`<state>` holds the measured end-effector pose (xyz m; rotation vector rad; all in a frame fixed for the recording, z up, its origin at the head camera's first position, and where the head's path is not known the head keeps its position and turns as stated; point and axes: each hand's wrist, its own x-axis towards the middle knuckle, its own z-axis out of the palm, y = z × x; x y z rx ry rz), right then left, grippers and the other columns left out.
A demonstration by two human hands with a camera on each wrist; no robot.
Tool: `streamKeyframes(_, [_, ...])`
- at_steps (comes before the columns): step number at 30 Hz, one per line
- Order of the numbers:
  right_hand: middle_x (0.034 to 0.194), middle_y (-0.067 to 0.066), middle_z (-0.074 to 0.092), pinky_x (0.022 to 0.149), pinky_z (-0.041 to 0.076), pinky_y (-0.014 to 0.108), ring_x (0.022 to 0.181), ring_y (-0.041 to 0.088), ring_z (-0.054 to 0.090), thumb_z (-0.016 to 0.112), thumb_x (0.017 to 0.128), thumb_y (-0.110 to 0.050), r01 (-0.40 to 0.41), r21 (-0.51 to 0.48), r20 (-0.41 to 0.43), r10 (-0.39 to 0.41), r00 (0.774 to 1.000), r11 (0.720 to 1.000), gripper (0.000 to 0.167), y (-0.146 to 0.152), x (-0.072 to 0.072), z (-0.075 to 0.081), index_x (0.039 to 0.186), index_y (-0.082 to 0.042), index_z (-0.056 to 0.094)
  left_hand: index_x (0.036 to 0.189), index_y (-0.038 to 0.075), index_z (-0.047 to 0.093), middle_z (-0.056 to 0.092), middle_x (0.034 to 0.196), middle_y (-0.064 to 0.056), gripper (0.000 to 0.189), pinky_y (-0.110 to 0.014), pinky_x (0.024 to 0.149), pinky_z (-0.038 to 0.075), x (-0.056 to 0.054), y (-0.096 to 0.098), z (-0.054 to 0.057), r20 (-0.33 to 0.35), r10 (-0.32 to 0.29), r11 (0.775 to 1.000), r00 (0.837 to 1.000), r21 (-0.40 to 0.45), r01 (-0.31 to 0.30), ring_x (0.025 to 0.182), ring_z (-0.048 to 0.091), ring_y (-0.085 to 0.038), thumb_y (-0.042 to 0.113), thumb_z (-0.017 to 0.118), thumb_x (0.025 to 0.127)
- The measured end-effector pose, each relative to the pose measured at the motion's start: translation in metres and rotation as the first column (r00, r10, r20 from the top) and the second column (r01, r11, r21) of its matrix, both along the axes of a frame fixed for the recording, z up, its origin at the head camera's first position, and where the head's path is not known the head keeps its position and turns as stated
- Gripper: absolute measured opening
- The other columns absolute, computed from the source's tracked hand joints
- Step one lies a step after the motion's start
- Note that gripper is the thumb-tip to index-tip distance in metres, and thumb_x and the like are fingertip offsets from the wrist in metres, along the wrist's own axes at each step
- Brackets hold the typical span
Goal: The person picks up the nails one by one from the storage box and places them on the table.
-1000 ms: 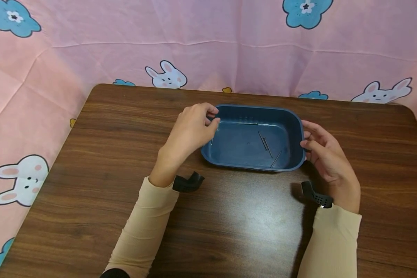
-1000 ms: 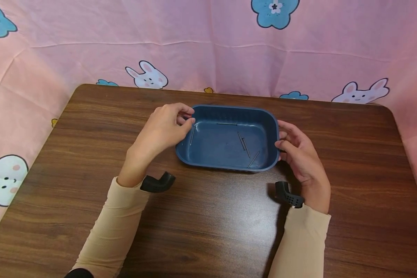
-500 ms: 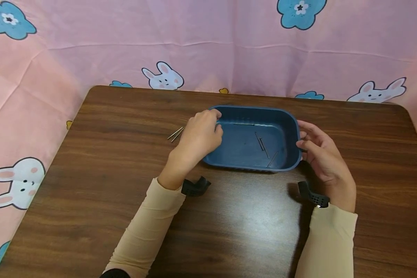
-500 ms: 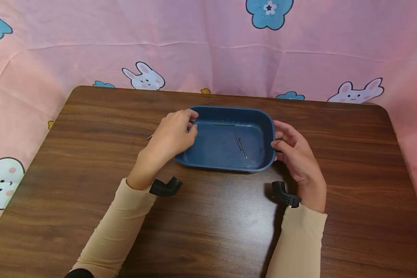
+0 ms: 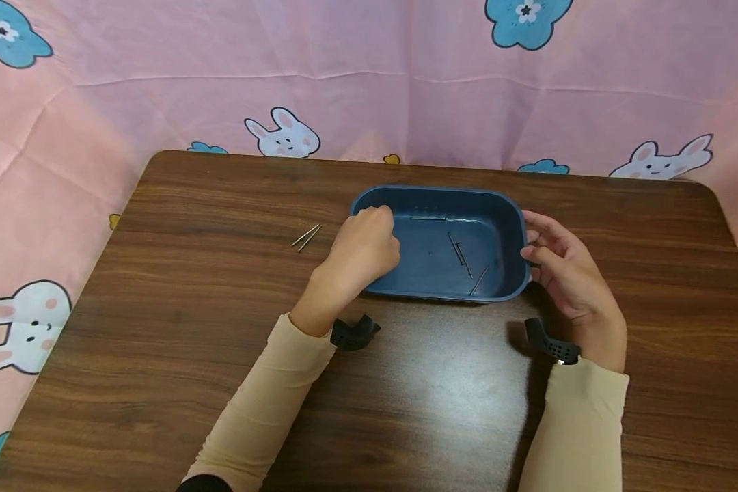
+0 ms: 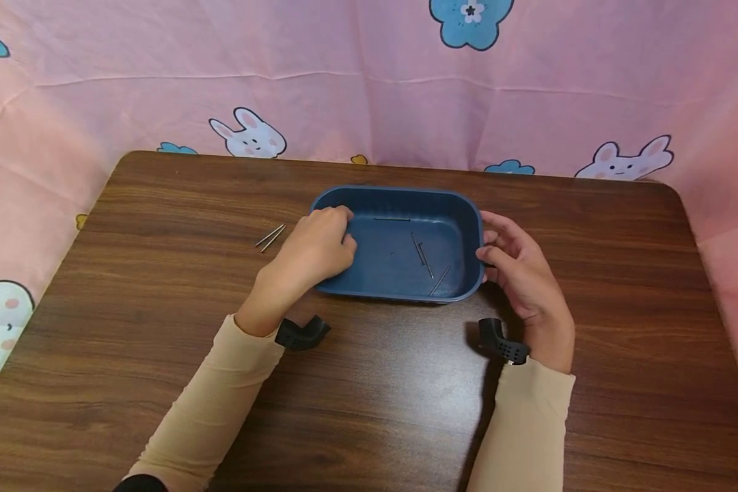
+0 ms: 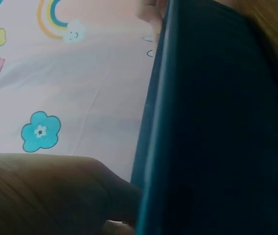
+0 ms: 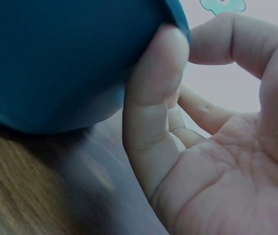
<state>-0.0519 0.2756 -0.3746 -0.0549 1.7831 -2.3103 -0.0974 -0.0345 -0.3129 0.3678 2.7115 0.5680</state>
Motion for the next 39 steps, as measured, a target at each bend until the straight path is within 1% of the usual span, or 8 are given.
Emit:
streamKeyframes(3, [0.104, 0.0, 0.068, 0.066, 0.061, 0.024, 0.085, 0.011, 0.066, 0.051, 0.105, 0.006, 0.002, -0.002, 0.0, -0.002, 1.0, 1.0, 0.045, -0.001, 0.0, 0.0, 0.147, -0.012, 0.056, 0.107, -0.003, 0.062, 0.05, 0.084, -0.008, 0.015, -0.034, 0.064, 0.04, -0.001, 0.001, -0.002, 0.02, -0.013, 1.0, 1.0, -0.027, 0.014, 0.07, 0.045, -0.022, 0.005, 0.051, 0.103])
streamKeyframes(6, [0.103, 0.001, 0.069, 0.065, 0.062, 0.024, 0.084, 0.011, 0.067, 0.051, 0.105, 0.008, -0.004, -0.012, -0.006, 0.004, 1.0, 1.0, 0.046, -0.001, 0.0, 0.0, 0.147, -0.011, 0.056, 0.115, -0.006, 0.063, 0.059, 0.091, -0.012, 0.02, -0.035, 0.066, 0.042, -0.001, 0.004, -0.004, 0.012, -0.013, 0.999, 1.0, -0.046, 0.014, 0.071, 0.046, -0.022, 0.006, 0.051, 0.103])
streamKeyframes(9, [0.103, 0.001, 0.069, 0.066, 0.062, 0.025, 0.084, 0.012, 0.068, 0.05, 0.105, 0.008, -0.008, -0.012, -0.007, 0.007, 1.0, 1.0, 0.047, -0.001, 0.0, 0.0, 0.147, -0.011, 0.056, 0.124, -0.009, 0.061, 0.067, 0.105, -0.019, 0.028, -0.038, 0.069, 0.048, 0.001, 0.007, -0.007, -0.01, -0.013, 0.998, 1.0, -0.064, 0.012, 0.075, 0.052, -0.024, 0.007, 0.051, 0.104])
streamKeyframes(11, [0.103, 0.001, 0.069, 0.066, 0.062, 0.025, 0.085, 0.012, 0.068, 0.05, 0.105, 0.007, -0.008, -0.011, -0.007, 0.008, 1.0, 1.0, 0.046, 0.0, 0.0, 0.0, 0.147, -0.011, 0.055, 0.122, -0.009, 0.061, 0.068, 0.109, -0.022, 0.027, -0.04, 0.071, 0.053, 0.002, 0.009, -0.01, -0.024, -0.014, 0.997, 1.0, -0.078, 0.012, 0.078, 0.058, -0.027, 0.007, 0.051, 0.104])
streamKeyframes(17, [0.103, 0.001, 0.07, 0.065, 0.062, 0.025, 0.084, 0.012, 0.068, 0.051, 0.105, 0.007, -0.006, -0.01, -0.005, 0.006, 1.0, 1.0, 0.046, 0.0, 0.0, -0.001, 0.148, -0.01, 0.055, 0.127, -0.011, 0.06, 0.066, 0.123, -0.027, 0.03, -0.047, 0.087, 0.062, 0.003, 0.01, -0.011, -0.044, -0.025, 0.994, 0.999, -0.105, 0.021, 0.096, 0.068, -0.035, 0.008, 0.052, 0.104])
streamKeyframes(25, [0.102, 0.001, 0.069, 0.064, 0.062, 0.025, 0.083, 0.011, 0.068, 0.05, 0.105, 0.008, -0.01, -0.029, -0.008, 0.01, 1.0, 1.0, 0.047, 0.0, -0.001, 0.0, 0.147, -0.01, 0.055, 0.116, -0.006, 0.066, 0.066, 0.109, -0.02, 0.02, -0.045, 0.086, 0.059, 0.0, 0.006, -0.014, -0.094, -0.063, 0.995, 0.994, -0.088, 0.055, 0.091, 0.062, -0.029, -0.002, 0.057, 0.099])
streamKeyframes(32, [0.103, 0.001, 0.068, 0.065, 0.061, 0.024, 0.084, 0.011, 0.067, 0.051, 0.105, 0.008, -0.005, -0.018, 0.002, 0.005, 1.0, 1.0, 0.046, 0.0, 0.0, 0.0, 0.147, -0.01, 0.054, 0.139, 0.002, 0.058, 0.066, 0.127, -0.02, 0.048, -0.044, 0.091, 0.061, -0.001, 0.007, -0.02, -0.078, -0.048, 0.999, 0.996, -0.028, 0.046, 0.107, 0.068, -0.033, -0.007, 0.067, 0.093])
streamKeyframes(39, [0.103, 0.001, 0.07, 0.064, 0.061, 0.025, 0.083, 0.012, 0.068, 0.051, 0.105, 0.007, -0.006, -0.012, 0.004, 0.006, 1.0, 1.0, 0.046, 0.0, -0.001, 0.0, 0.147, -0.01, 0.054, 0.134, 0.004, 0.057, 0.068, 0.118, -0.018, 0.046, -0.043, 0.084, 0.06, -0.001, 0.006, -0.023, -0.104, -0.072, 0.997, 0.992, -0.04, 0.069, 0.098, 0.068, -0.032, -0.01, 0.067, 0.091])
